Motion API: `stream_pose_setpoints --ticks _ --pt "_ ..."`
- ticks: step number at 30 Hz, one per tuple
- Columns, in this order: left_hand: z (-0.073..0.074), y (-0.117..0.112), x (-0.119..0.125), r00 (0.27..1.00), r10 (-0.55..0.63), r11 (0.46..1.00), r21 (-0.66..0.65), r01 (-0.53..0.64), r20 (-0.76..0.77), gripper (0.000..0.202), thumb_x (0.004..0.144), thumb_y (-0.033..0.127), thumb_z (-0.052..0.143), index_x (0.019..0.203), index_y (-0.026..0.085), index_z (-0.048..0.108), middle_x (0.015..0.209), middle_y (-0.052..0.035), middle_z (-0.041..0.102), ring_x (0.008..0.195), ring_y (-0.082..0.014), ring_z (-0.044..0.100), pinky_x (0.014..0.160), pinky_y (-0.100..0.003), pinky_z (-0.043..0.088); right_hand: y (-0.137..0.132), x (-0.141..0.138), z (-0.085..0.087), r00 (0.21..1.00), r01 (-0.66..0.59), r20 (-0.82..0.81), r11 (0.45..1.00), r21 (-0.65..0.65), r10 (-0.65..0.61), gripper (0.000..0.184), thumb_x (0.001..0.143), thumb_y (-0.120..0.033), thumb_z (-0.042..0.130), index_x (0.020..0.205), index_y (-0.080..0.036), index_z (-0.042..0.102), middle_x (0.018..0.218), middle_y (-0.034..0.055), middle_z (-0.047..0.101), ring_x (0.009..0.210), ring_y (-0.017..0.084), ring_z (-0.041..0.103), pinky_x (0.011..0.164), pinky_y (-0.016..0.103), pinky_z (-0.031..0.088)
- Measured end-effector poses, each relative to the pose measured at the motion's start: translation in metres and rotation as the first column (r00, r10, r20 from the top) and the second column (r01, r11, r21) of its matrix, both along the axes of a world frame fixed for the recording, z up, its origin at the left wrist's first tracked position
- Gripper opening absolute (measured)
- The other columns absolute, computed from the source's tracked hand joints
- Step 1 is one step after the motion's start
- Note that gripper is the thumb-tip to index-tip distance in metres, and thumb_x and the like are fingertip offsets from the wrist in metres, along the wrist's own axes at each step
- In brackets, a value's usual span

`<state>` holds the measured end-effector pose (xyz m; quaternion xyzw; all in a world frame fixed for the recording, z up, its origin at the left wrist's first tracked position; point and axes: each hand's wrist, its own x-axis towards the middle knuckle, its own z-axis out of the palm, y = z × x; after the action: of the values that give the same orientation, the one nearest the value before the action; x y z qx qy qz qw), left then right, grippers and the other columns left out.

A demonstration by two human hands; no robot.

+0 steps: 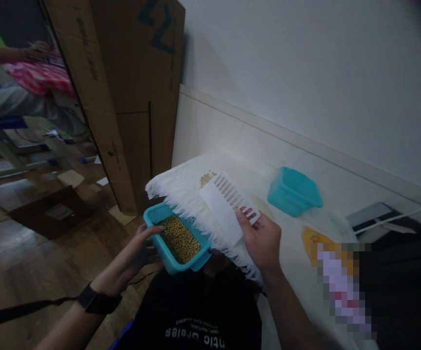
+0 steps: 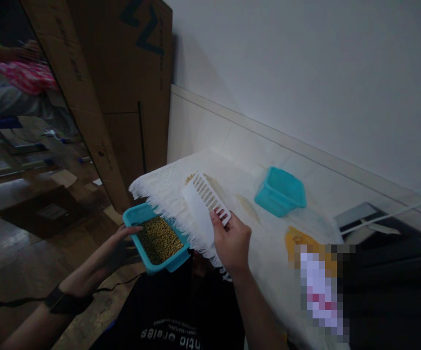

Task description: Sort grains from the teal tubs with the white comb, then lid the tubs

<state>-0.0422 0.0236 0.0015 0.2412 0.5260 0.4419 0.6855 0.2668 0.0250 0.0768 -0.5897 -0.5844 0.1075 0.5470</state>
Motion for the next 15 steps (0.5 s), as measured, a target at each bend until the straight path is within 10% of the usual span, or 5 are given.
stream_pose_setpoints --ticks 7,15 --pt "-0.004 -0.004 0.011 0.999 -0.053 0.998 -0.026 0.053 0.0 0.066 0.083 0.054 0.102 0.135 0.031 0.069 0.112 -0.0065 0.086 0.092 -0.0311 0.086 0.084 -0.046 0.07 0.027 0.003 -0.004 0.997 -0.08 0.0 0.994 -0.074 0.08 0.038 0.097 -0.055 0.077 0.082 -0.02 0.084 0.073 0.0062 0.085 0.065 0.025 0.076 0.062 0.033 0.058" --pt "0.0 0.003 0.008 0.999 -0.044 0.995 -0.091 0.044 0.001 0.072 0.077 0.049 0.107 0.134 0.033 0.066 0.109 -0.0065 0.085 0.09 -0.032 0.086 0.081 -0.046 0.07 0.042 0.075 -0.002 0.999 -0.024 -0.048 0.99 -0.136 0.018 0.044 0.085 -0.062 0.085 0.09 -0.018 0.089 0.084 0.0114 0.091 0.072 0.029 0.082 0.065 0.035 0.06"
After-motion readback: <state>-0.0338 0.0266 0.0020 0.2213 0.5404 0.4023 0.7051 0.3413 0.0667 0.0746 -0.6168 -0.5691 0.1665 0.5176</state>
